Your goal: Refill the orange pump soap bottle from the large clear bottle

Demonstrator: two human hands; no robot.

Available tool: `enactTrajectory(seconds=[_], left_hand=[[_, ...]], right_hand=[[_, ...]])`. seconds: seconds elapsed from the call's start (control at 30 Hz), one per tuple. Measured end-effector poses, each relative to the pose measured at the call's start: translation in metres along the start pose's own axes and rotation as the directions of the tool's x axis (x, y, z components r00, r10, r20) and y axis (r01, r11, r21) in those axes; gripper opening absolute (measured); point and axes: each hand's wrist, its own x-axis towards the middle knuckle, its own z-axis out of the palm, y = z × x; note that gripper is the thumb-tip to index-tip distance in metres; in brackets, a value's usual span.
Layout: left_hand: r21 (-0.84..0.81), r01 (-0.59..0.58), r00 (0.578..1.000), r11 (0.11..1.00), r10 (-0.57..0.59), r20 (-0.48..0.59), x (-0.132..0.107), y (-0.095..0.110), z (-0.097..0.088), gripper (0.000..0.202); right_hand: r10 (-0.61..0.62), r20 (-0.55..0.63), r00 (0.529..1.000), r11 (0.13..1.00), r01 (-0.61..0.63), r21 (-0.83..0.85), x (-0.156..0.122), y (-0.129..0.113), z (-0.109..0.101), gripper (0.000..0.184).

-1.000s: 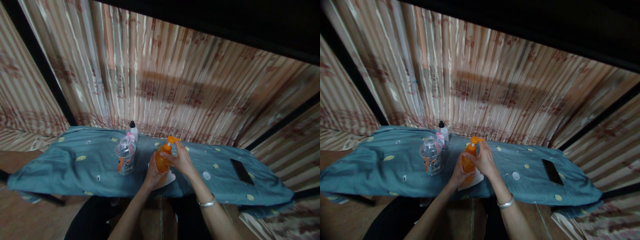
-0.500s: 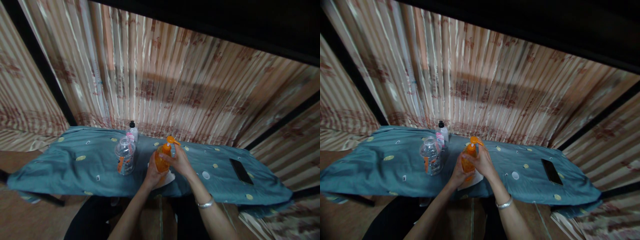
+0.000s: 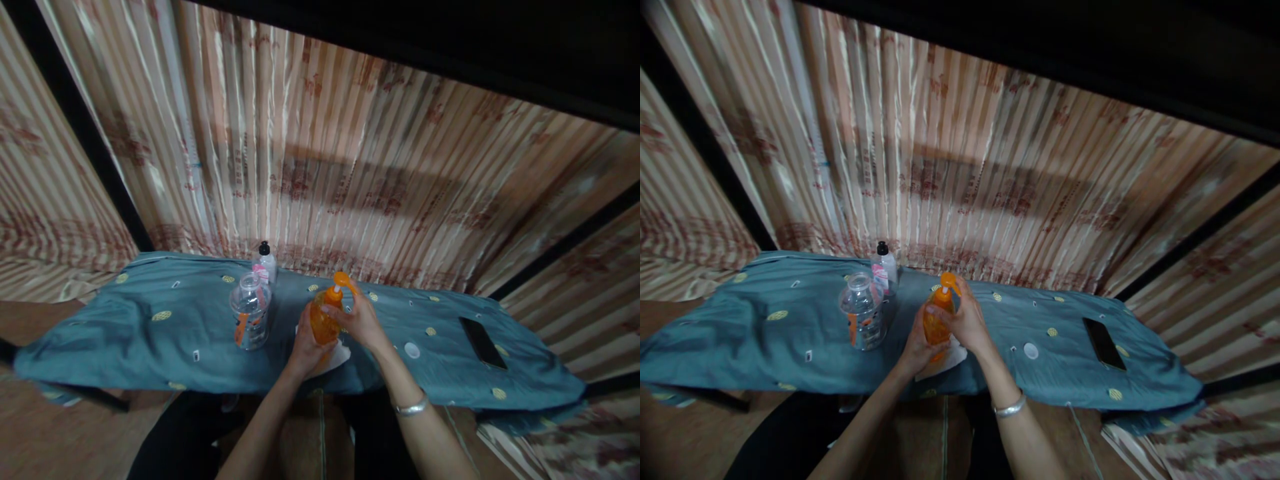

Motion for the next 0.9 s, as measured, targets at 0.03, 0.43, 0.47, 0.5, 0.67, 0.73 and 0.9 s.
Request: enactTrajectory(seconds=[0.03,0.43,0.47,0.5,0.67,0.73,0.9], left_hand=[[0.008,-0.013,1.0,1.0,0.013,-0.001,0.0,0.0,0.0,0.055],[0.086,-0.068,0.998,0.994,0.068,0.002,-0.001,0.001,0.0,0.055],[0.086,-0.066,0.998,0.994,0.066,0.003,-0.001,0.002,0.001,0.055],[0.085,-0.064,0.998,0.994,0.064,0.002,-0.001,0.003,0.001,0.055],[0.076,-0.056,0.998,0.996,0.058,-0.021,0.0,0.002,0.003,0.054],[0.076,-0.055,0.998,0.996,0.057,-0.022,-0.001,0.0,0.002,0.055],[0.077,-0.049,0.999,0.996,0.049,-0.001,-0.002,-0.002,0.0,0.055]], right_hand=[[-0.006,0.04,0.999,0.999,0.004,0.039,0.0,0.001,-0.002,0.065],[0.046,-0.001,0.999,0.999,-0.046,-0.001,0.001,0.003,-0.002,0.07],[0.034,0.044,0.998,0.999,-0.036,0.034,0.001,0.003,-0.004,0.068],[0.02,0.087,0.996,0.997,-0.026,0.066,0.001,0.003,-0.006,0.063],[0.02,0.031,0.999,0.999,-0.021,0.028,0.002,0.004,-0.002,0.046],[0.022,-0.067,0.997,0.999,-0.025,-0.034,0.0,0.005,0.004,0.047],[0.018,-0.078,0.997,0.999,-0.021,-0.04,-0.004,0.006,0.01,0.058]])
